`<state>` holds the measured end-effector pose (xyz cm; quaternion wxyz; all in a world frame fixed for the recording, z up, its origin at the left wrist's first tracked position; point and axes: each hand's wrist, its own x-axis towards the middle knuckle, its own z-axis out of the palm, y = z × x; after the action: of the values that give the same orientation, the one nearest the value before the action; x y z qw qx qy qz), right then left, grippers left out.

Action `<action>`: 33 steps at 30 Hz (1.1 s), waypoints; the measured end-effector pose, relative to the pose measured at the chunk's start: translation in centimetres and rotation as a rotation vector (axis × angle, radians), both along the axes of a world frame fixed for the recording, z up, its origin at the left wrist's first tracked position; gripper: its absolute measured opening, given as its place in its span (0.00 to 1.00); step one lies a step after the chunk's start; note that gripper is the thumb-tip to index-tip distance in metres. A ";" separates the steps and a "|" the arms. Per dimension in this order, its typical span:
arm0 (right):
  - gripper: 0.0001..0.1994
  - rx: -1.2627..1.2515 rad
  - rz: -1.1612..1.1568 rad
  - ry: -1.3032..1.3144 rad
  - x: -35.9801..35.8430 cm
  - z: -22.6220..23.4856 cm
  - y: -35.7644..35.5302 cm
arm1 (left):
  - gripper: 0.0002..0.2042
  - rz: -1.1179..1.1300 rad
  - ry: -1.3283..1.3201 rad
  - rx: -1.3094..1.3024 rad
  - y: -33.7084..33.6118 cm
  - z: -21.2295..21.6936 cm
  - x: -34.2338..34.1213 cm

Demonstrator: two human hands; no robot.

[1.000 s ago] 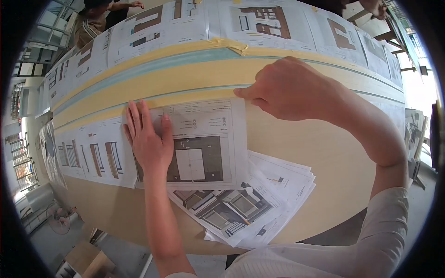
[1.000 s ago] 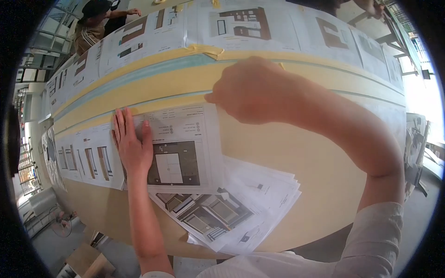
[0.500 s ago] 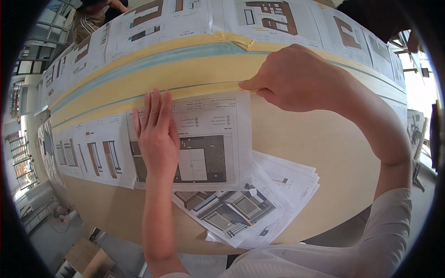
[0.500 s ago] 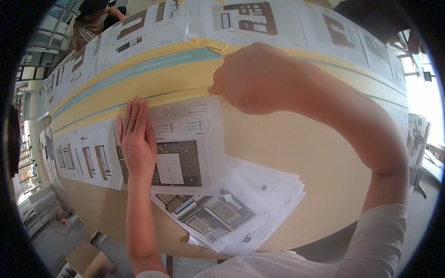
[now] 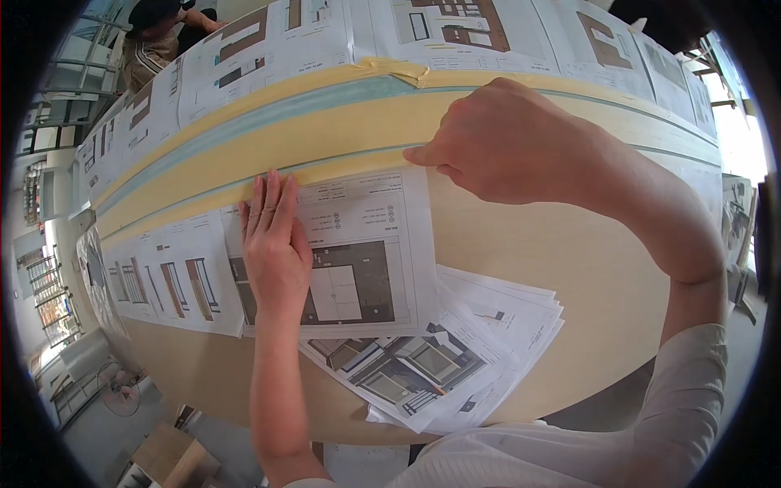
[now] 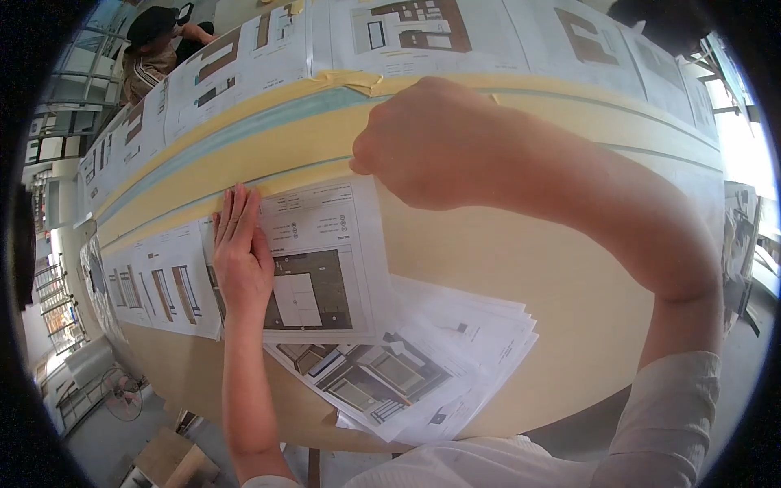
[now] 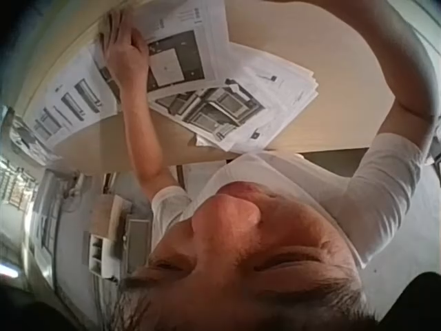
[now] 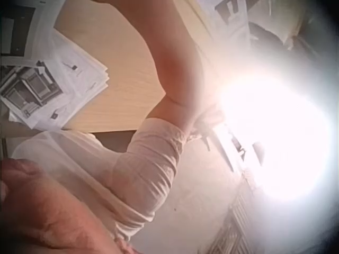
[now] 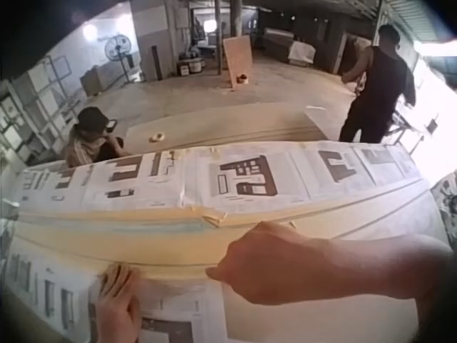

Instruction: Taping design blueprints and technical documents onto a manufacturing work table.

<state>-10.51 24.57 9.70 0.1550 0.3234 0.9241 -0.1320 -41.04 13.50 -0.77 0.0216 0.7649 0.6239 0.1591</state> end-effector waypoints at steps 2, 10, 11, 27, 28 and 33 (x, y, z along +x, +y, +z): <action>0.19 -0.004 0.003 -0.002 0.1 0.0 0.0 | 0.25 -0.001 -0.011 -0.012 0.0 0.0 0.3; 0.19 -0.002 0.060 -0.013 -0.3 0.3 0.1 | 0.22 0.042 -0.042 0.055 -0.3 -0.8 0.9; 0.18 -0.003 0.057 -0.010 -0.3 0.3 0.1 | 0.22 0.042 -0.042 0.055 -0.3 -0.9 0.9; 0.09 0.058 0.112 0.049 -0.5 -0.2 -0.9 | 0.21 0.012 -0.033 0.048 -0.3 -0.9 1.0; 0.09 0.061 0.118 0.054 -0.6 -0.2 -0.8 | 0.21 0.007 -0.035 0.045 -0.3 -0.8 1.1; 0.06 0.116 0.172 0.026 -1.0 -0.5 -0.6 | 0.21 0.011 -0.030 0.061 -0.4 -0.7 1.1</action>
<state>-11.48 23.95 9.22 0.1348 0.2496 0.9565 -0.0687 -39.99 13.10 -1.48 0.0068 0.7592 0.6226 0.1895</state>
